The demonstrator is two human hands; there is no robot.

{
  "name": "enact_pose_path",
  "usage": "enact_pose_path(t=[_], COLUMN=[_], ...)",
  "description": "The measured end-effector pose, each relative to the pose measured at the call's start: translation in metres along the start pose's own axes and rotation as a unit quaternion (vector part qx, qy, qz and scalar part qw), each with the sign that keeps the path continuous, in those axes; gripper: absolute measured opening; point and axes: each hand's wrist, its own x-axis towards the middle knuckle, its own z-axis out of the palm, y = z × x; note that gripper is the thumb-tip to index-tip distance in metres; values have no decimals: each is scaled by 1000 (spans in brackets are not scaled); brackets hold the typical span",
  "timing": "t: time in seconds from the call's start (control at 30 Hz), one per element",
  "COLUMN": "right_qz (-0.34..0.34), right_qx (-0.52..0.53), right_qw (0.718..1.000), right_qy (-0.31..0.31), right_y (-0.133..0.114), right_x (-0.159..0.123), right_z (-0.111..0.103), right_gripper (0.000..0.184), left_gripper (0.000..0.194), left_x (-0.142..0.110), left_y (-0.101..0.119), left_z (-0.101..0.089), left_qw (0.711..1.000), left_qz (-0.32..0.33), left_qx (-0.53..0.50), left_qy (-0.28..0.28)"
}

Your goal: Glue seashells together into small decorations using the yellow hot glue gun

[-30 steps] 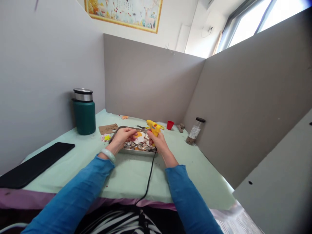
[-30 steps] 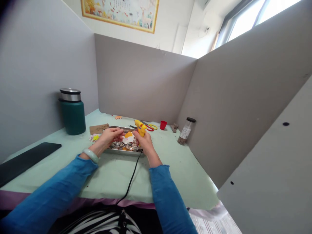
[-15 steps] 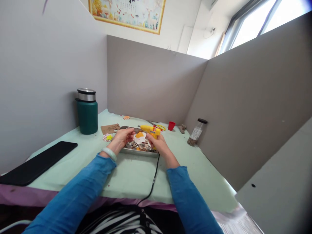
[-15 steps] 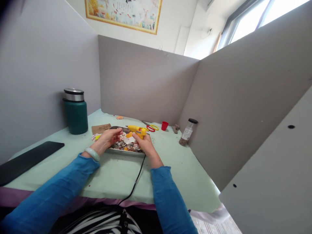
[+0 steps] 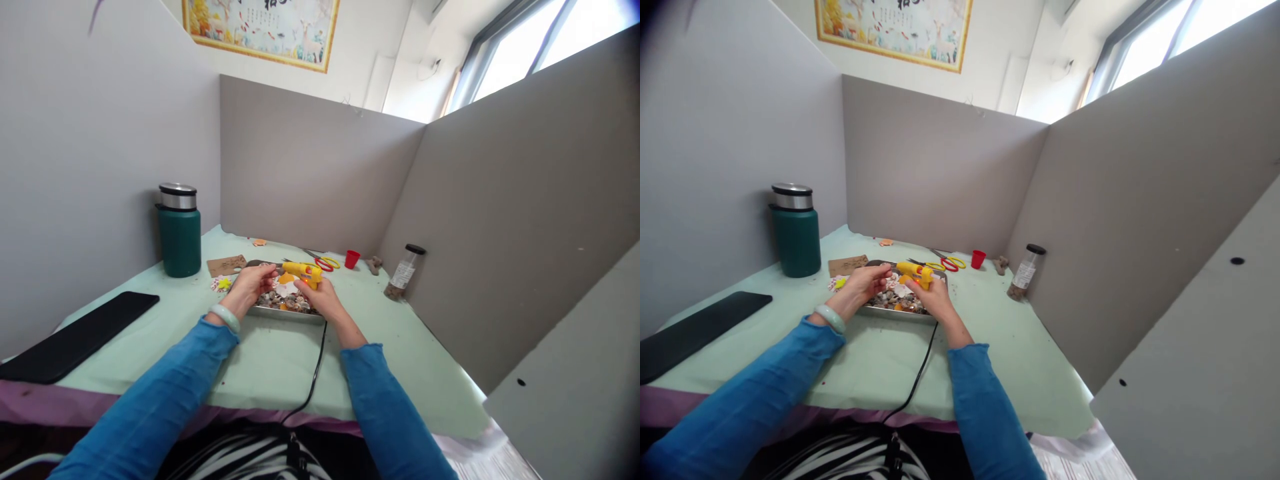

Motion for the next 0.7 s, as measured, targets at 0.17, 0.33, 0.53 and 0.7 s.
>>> enact_pose_path(t=[0.17,0.33,0.53,0.7], right_qz=[4,0,-11,-9], right_qx=[13,26,6,-6], right_qw=[1000,1000,1000,1000], right_qy=[2,12,4,7], right_y=[3,4,-2,-8], right_x=[1,2,-1,-4], right_z=[0,-1,-2,-2], right_gripper=[42,43,43,39], left_gripper=[17,17,19,22], left_x=[2,-5,-7,-6], left_y=[-1,3,4,2], left_z=[-1,2,3,3], left_qw=[1000,999,999,999], left_qz=[21,36,43,50], left_qx=[1,8,16,17], left_qy=[-7,5,18,3])
